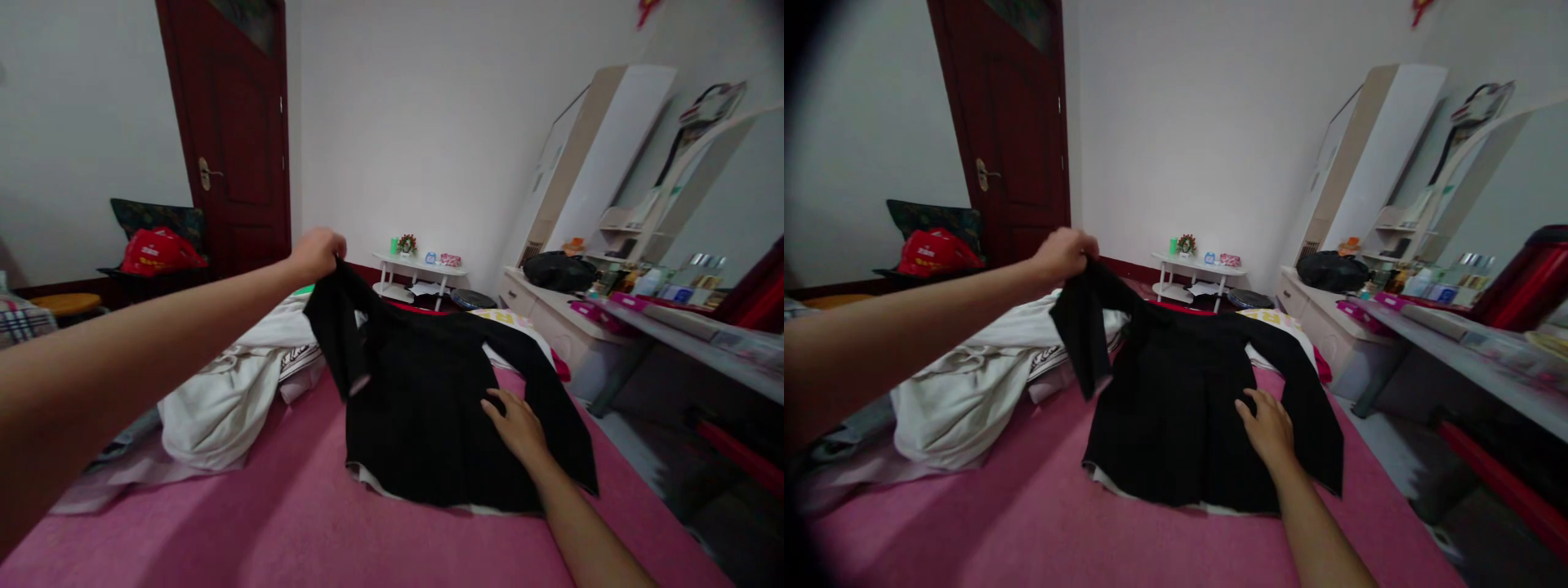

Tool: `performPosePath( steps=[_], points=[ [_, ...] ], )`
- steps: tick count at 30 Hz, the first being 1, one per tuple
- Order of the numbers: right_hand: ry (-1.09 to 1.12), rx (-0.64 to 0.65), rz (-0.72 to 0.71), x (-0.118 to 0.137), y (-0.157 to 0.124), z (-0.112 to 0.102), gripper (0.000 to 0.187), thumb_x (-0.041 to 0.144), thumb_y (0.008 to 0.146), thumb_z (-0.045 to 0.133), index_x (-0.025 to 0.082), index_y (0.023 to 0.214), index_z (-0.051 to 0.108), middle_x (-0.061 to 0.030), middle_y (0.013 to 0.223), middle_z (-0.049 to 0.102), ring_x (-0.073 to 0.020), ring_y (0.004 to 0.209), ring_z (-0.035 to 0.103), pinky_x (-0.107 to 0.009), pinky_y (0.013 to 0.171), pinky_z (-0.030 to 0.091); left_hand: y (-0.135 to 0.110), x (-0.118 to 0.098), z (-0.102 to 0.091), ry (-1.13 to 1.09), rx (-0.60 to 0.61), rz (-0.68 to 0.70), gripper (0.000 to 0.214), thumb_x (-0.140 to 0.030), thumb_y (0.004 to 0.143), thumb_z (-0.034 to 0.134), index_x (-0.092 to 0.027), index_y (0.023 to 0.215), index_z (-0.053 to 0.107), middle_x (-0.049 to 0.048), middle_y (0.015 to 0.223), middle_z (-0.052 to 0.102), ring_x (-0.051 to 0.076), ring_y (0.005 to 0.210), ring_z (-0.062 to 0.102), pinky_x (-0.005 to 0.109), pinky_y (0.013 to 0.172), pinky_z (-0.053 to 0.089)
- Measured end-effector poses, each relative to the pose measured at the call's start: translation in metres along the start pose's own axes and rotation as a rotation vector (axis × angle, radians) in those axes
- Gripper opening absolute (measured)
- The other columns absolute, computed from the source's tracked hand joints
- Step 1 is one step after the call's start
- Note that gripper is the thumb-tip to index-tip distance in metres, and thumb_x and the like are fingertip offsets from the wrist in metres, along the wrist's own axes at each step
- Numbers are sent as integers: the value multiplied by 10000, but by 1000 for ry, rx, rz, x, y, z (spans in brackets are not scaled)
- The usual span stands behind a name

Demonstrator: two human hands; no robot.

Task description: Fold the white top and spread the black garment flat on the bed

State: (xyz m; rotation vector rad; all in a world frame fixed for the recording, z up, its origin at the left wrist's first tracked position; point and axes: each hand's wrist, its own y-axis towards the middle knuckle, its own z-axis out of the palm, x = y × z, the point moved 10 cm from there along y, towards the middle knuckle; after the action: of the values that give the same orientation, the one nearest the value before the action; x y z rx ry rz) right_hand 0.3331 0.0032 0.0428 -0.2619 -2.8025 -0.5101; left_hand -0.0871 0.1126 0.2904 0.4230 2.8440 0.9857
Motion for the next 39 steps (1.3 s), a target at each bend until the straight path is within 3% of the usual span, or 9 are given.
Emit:
performPosePath(
  steps=[3, 6, 12, 15, 19, 26, 31, 35, 39],
  points=[
    [9, -8, 12, -1, 0, 0, 419, 443, 858, 444, 205, 1162, 605, -72, 1243, 591, -253, 1155, 528, -390, 986, 396, 24, 19, -17, 60, -160, -40, 382, -72, 798, 431, -138, 1121, 625, 151, 1287, 491, 330, 1221, 412, 471, 954, 328],
    [25, -10, 11, -2, 0, -1, 408, 449, 855, 450, 223, 1154, 611, -61, 1238, 594, -243, 1159, 528, -382, 991, 394, 7, 7, 21, 102, -69, 4, 402, -91, 732, 546, -183, 1113, 637, 142, 1417, 375, 373, 1315, 271, 540, 1013, 239],
    [4, 0, 19, 0, -2, -5, 393, 430, 864, 455, 226, 1163, 608, -58, 1247, 590, -260, 1160, 515, -398, 986, 390, -105, -97, 96, -187, 328, 516, 353, -141, 750, 524, -234, 1055, 674, 88, 1242, 559, 258, 1161, 497, 409, 1017, 329],
    [-4, -2, 33, 2, -4, -9, 376, 411, 869, 452, 216, 1144, 617, -71, 1208, 598, -253, 1112, 543, -378, 954, 413, -176, -135, 89, -488, 606, 731, 382, -102, 697, 535, -229, 1027, 680, 59, 1049, 645, 203, 988, 597, 311, 920, 436],
    [-34, 5, 95, 6, -8, -13, 376, 405, 880, 421, 242, 1171, 595, -85, 1215, 570, -253, 1039, 596, -365, 830, 467, -231, -149, 66, -604, 796, 797, 643, -131, 591, 635, -244, 1221, 579, 80, 1266, 540, 255, 1067, 574, 328, 915, 464],
    [-69, 69, 47, 17, -11, -14, 400, 345, 868, 463, 192, 1220, 571, -133, 1243, 557, -274, 1054, 598, -385, 865, 459, -236, -156, 61, -580, 658, 866, 412, -46, 660, 585, -235, 1022, 638, 45, 1005, 631, 202, 942, 595, 275, 850, 451],
    [150, 246, 0, -5, -23, -15, 525, 292, 745, 619, 181, 1254, 544, -108, 1180, 612, -249, 1108, 572, -356, 946, 433, -241, -151, 58, -598, 663, 919, 45, -203, 783, 639, -208, 825, 626, 34, 823, 638, 170, 808, 598, 236, 710, 441],
    [225, 314, 9, -11, -55, -37, 590, 435, 741, 605, 149, 1254, 551, -159, 1237, 562, -282, 1077, 584, -389, 902, 468, -239, -140, 43, -605, 618, 799, 282, -417, 728, 714, -200, 886, 626, 34, 865, 625, 168, 762, 604, 245, 650, 437],
    [238, 468, -166, 19, -97, -48, 753, 473, 629, 718, 243, 1315, 510, -109, 1491, 304, -300, 1308, 389, -396, 1040, 372, -242, -142, 38, -529, 569, 715, 362, -430, 711, 702, -213, 989, 627, 39, 896, 626, 198, 793, 617, 282, 698, 453]
  ],
)
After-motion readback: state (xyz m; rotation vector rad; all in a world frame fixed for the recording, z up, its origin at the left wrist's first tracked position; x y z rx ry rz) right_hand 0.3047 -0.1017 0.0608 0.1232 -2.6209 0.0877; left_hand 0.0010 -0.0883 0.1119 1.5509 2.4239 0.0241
